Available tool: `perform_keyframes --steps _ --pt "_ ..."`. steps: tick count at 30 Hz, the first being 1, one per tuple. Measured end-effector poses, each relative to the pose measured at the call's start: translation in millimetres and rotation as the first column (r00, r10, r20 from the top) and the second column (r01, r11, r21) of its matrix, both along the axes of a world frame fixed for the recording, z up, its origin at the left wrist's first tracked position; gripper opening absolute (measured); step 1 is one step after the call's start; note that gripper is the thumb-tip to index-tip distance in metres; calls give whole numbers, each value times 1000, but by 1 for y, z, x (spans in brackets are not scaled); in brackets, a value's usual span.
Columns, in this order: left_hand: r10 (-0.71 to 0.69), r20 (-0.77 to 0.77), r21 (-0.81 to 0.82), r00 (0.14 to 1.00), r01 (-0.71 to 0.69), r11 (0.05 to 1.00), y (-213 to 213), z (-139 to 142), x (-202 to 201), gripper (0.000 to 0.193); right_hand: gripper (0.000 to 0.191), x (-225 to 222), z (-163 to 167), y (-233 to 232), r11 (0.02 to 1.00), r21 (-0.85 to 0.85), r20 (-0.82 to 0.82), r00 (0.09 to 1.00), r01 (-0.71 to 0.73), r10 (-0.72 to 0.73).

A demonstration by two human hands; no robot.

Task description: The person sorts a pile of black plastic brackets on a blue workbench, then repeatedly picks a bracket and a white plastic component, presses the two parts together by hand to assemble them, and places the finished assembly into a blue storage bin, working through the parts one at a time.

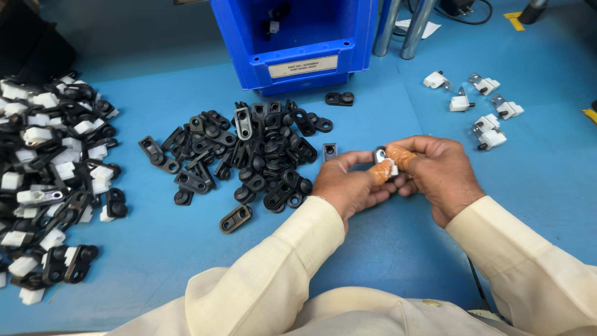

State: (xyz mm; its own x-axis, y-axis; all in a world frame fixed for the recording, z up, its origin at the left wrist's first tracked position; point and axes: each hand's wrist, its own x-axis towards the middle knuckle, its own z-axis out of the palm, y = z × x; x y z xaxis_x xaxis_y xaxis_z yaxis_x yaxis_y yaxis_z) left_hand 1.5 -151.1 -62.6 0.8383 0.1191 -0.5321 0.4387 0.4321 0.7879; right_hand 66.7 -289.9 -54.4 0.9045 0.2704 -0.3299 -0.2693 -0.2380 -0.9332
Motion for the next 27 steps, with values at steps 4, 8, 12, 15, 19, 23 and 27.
perform_keyframes --steps 4,8,12,15,19,23,27 --pt "44 -10 -148 999 -45 988 7 -4 -3 21 27 -13 8 -3 991 95 -135 987 99 -85" --pt "18 -41 -257 999 -28 966 10 -8 -4 20 31 -30 9 -8 995 79 -116 991 68 -59" --pt "48 -97 -168 994 -64 984 6 -5 2 23 38 -39 4 -9 998 -44 26 999 -38 39" --pt "10 -106 -65 994 -17 998 4 3 5 24 41 -39 3 -9 994 -74 114 990 -80 88" --pt "-58 -130 27 990 62 998 5 13 8 29 48 -30 17 -8 989 -123 194 975 -87 110" --pt "-126 -106 44 986 131 990 19 11 4 26 62 -25 40 -12 844 -527 332 889 -103 316" --pt "-123 -29 -66 992 121 990 22 1 -1 23 58 -21 45 -12 853 -485 370 840 -191 398"
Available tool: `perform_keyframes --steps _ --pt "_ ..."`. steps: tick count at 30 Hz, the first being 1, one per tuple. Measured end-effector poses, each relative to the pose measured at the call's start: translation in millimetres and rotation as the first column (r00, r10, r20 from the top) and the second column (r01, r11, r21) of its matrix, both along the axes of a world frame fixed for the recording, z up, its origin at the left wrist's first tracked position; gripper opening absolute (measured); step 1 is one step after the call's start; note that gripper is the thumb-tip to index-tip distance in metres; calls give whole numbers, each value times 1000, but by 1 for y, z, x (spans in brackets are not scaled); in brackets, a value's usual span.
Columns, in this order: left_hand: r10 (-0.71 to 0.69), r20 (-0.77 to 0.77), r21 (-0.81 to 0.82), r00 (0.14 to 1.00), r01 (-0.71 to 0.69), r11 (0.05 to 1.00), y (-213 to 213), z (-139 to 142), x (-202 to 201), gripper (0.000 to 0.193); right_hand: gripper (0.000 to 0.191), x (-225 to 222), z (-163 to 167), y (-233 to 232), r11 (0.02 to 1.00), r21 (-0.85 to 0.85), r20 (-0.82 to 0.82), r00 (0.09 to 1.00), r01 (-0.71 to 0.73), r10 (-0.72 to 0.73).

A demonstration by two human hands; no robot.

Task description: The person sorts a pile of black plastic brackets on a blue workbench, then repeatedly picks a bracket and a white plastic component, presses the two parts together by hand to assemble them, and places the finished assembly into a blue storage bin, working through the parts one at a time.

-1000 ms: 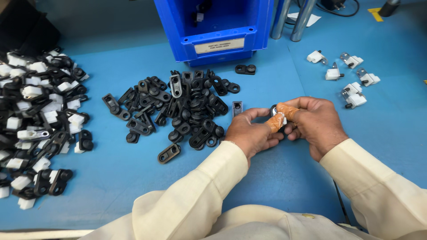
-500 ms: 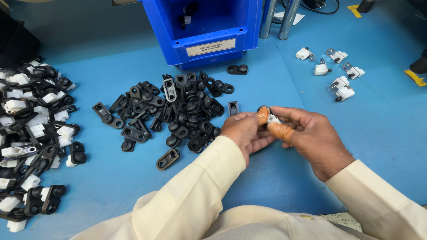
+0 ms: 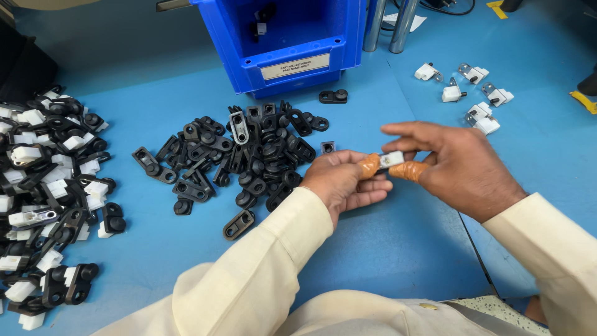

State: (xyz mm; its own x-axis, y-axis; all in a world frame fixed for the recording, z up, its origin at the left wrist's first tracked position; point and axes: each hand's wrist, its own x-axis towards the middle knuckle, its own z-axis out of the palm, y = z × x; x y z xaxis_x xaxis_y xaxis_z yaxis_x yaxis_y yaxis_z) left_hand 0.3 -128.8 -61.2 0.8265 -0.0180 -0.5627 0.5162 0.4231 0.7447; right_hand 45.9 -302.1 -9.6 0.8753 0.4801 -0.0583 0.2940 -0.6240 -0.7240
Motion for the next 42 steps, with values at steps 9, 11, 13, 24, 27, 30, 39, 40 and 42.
perform_keyframes --steps 9,11,13,24,27,30,39,40,42 --pt "113 -17 -319 993 -113 941 3 -10 -7 20 36 -14 -29 -8 695 392 -680 699 603 -223" --pt "104 -7 -329 995 -101 939 1 -7 -7 20 35 -17 -29 -8 688 402 -685 697 604 -212" --pt "124 20 -256 992 -115 960 -3 -3 -6 17 32 -19 -27 -6 687 426 -652 726 589 -219" --pt "190 148 71 970 -203 977 -13 21 -7 13 42 -31 -19 1 886 421 -69 981 195 -183" --pt "221 160 103 962 -239 965 -16 21 -7 11 36 -33 -18 -2 983 182 370 925 24 -91" --pt "251 150 123 956 -270 955 -16 22 -6 14 32 -24 -18 -3 975 219 245 966 24 -79" --pt "-113 422 499 899 -126 858 -1 27 -21 35 32 -10 -28 7 835 504 -237 965 221 -112" --pt "-137 427 527 894 -123 841 -2 28 -23 38 31 -9 -27 7 843 491 -241 964 220 -111" --pt "-163 425 570 891 -123 812 -2 29 -24 40 33 -9 -25 8 852 481 -244 965 207 -96"
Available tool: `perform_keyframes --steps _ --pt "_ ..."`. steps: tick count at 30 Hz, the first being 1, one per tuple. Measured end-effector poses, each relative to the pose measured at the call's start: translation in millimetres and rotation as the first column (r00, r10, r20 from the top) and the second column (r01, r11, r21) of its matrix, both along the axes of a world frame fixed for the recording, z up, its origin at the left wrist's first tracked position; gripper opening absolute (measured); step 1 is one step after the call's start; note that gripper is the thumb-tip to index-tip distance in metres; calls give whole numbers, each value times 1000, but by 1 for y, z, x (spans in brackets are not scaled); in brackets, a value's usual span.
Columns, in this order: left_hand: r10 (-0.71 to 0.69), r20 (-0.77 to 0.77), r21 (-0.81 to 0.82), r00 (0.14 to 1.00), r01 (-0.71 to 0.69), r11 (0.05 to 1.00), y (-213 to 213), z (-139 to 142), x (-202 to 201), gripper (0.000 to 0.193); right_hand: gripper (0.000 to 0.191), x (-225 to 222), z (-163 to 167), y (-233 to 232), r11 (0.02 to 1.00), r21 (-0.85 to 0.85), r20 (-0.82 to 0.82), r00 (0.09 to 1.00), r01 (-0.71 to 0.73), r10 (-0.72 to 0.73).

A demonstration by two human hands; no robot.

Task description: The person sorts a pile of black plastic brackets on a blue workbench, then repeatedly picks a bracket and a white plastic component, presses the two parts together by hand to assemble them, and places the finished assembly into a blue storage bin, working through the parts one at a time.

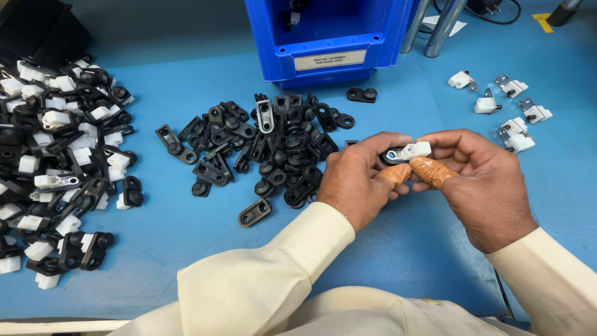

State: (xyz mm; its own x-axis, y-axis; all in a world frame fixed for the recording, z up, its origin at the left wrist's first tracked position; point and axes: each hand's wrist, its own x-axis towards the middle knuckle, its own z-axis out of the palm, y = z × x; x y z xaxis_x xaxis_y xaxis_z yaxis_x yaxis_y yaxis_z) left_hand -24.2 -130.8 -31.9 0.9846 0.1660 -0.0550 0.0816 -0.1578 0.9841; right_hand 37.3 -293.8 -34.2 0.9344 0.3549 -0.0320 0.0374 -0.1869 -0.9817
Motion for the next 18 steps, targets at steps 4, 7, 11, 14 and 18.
perform_keyframes --steps 4,7,11,14,18 --pt "20 1 76 1000 -20 997 1 4 -2 35 33 0 2 1 999 -7 -24 999 -43 43" --pt "37 7 108 999 -38 993 4 8 -5 35 28 2 -3 2 998 20 -102 993 -60 62" --pt "103 -171 29 980 -99 995 17 16 -16 64 26 17 0 14 978 53 -219 953 -203 210" --pt "130 -275 -31 952 -144 989 45 22 -29 61 24 46 27 45 886 -157 -173 895 -436 410" --pt "337 -182 -47 924 -350 935 76 26 -48 31 29 84 61 88 975 86 186 965 -203 185"
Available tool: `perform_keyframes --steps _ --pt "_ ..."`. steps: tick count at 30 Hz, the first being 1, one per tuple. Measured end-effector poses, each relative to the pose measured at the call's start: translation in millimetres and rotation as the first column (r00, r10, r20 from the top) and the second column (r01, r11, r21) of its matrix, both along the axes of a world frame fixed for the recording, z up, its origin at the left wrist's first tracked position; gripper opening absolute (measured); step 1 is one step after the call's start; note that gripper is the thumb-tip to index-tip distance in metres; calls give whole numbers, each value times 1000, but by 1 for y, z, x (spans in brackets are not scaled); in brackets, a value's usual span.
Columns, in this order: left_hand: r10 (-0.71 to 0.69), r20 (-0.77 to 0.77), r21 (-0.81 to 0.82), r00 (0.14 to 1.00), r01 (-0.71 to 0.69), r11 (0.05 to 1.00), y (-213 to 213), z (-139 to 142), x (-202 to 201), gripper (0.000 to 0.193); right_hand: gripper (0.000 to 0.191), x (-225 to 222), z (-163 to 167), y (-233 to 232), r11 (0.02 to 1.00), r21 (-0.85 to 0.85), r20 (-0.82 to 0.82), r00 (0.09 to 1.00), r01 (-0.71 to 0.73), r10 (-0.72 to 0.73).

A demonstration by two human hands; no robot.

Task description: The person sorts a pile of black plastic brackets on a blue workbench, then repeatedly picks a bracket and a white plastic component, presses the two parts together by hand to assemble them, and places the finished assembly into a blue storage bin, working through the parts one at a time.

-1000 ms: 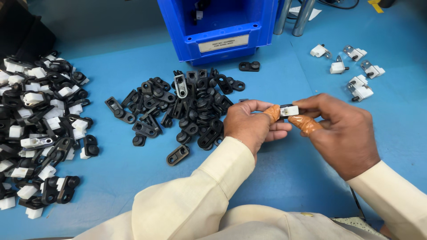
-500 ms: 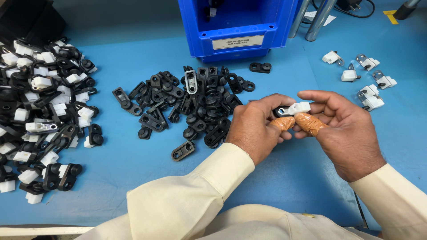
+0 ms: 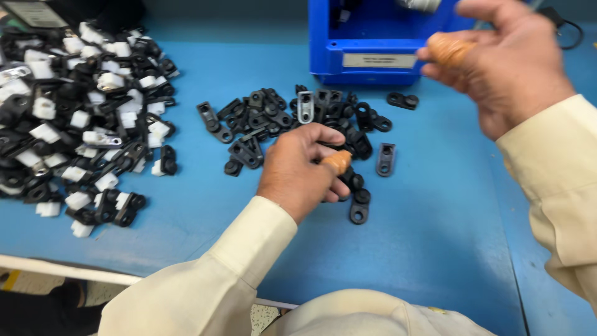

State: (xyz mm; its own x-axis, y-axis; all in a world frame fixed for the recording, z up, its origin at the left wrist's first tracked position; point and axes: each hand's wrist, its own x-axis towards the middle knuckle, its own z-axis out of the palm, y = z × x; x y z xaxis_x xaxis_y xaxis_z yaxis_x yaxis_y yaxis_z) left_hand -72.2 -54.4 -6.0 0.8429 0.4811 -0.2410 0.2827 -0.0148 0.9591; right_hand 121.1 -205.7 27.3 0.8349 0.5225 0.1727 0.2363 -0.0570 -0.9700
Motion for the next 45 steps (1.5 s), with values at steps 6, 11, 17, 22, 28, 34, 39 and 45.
perform_keyframes --steps 6,11,17,22,28,34,39,45 --pt "134 -56 22 989 -133 991 10 -4 -19 20 29 -35 -74 -20 911 -412 23 1000 -5 16" --pt "54 26 5 998 -54 999 -6 -20 -12 20 31 -45 -105 -6 799 -560 475 875 219 93" --pt "9 223 454 975 -112 884 -35 -30 17 27 36 -57 -61 -30 918 -374 -151 985 -132 80" --pt "-35 -43 112 998 39 993 -52 -26 28 11 37 -30 -64 -75 900 -380 -341 937 -213 77" --pt "-99 -177 236 979 140 962 -67 -20 24 15 35 101 -84 -99 542 -613 749 641 575 167" --pt "-139 -218 415 966 220 883 -81 -20 34 18 38 159 -97 -84 290 -720 690 606 630 396" --pt "-219 -365 379 905 360 853 -88 -22 39 28 34 137 -96 -104 533 -691 709 601 488 368" --pt "-211 -375 435 903 372 820 -90 -22 40 29 36 89 -108 -101 711 -574 756 597 407 268"
